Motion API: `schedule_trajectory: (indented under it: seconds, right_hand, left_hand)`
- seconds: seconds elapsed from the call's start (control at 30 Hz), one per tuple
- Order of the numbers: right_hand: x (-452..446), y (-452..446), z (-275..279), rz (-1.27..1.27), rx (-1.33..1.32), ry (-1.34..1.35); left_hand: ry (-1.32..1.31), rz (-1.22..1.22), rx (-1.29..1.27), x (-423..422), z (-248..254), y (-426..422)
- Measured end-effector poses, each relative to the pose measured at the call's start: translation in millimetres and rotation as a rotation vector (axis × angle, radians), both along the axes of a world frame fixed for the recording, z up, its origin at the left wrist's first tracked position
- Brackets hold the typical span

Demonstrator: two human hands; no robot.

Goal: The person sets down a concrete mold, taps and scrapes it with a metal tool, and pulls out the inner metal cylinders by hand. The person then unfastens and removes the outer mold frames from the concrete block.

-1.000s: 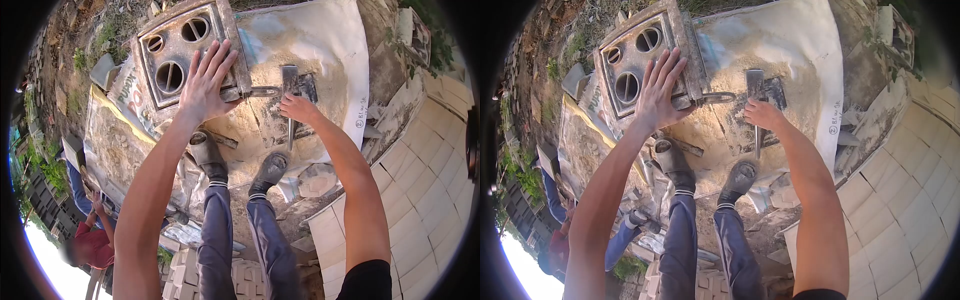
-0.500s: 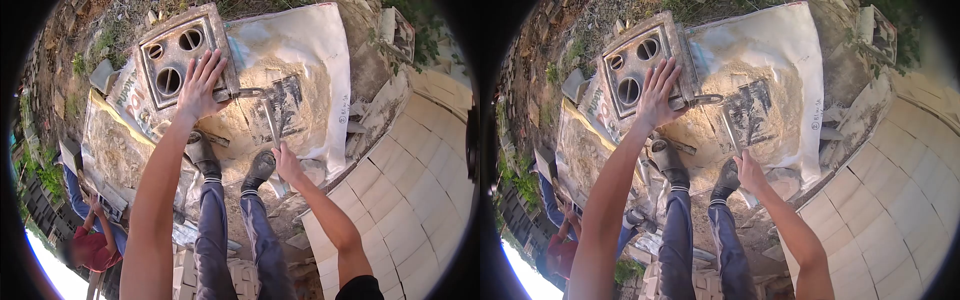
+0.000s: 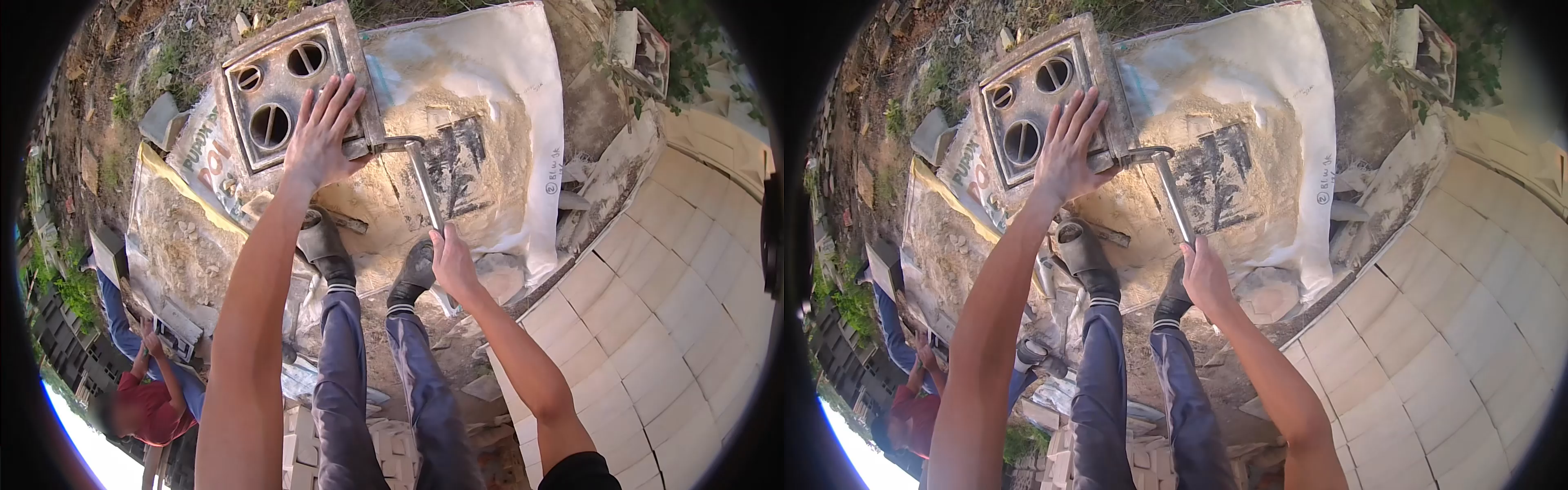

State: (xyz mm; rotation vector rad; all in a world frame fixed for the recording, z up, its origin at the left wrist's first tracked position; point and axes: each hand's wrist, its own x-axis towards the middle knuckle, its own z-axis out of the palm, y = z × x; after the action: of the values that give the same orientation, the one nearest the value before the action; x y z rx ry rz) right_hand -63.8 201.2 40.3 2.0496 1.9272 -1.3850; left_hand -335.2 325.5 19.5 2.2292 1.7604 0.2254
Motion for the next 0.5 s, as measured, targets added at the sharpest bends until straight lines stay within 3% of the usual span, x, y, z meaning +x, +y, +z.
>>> schedule_trajectory:
  seconds: [0.3, 0.33, 0.4, 0.47, 0.5]
  right_hand:
    - [-11, 6, 10, -0.115, -0.235, 0.105]
    - [-12, 15, 18, -0.400, -0.524, 0.344]
    - [-12, 34, 33, -0.692, -0.820, 0.578]
    - [-13, 58, 46, -0.901, -0.953, 0.895]
    - [-22, 68, 56, -0.895, -0.954, 0.897]
  left_hand:
    - [-0.016, 0.002, -0.035, -2, 0, -1]
    - [-0.014, 0.003, -0.038, -3, -1, 0]
    - [0.033, -0.003, -0.029, -3, -3, -1]
    - [0.017, -0.002, -0.032, -2, -3, -2]
    - [0.003, 0.001, -0.028, -3, -3, -1]
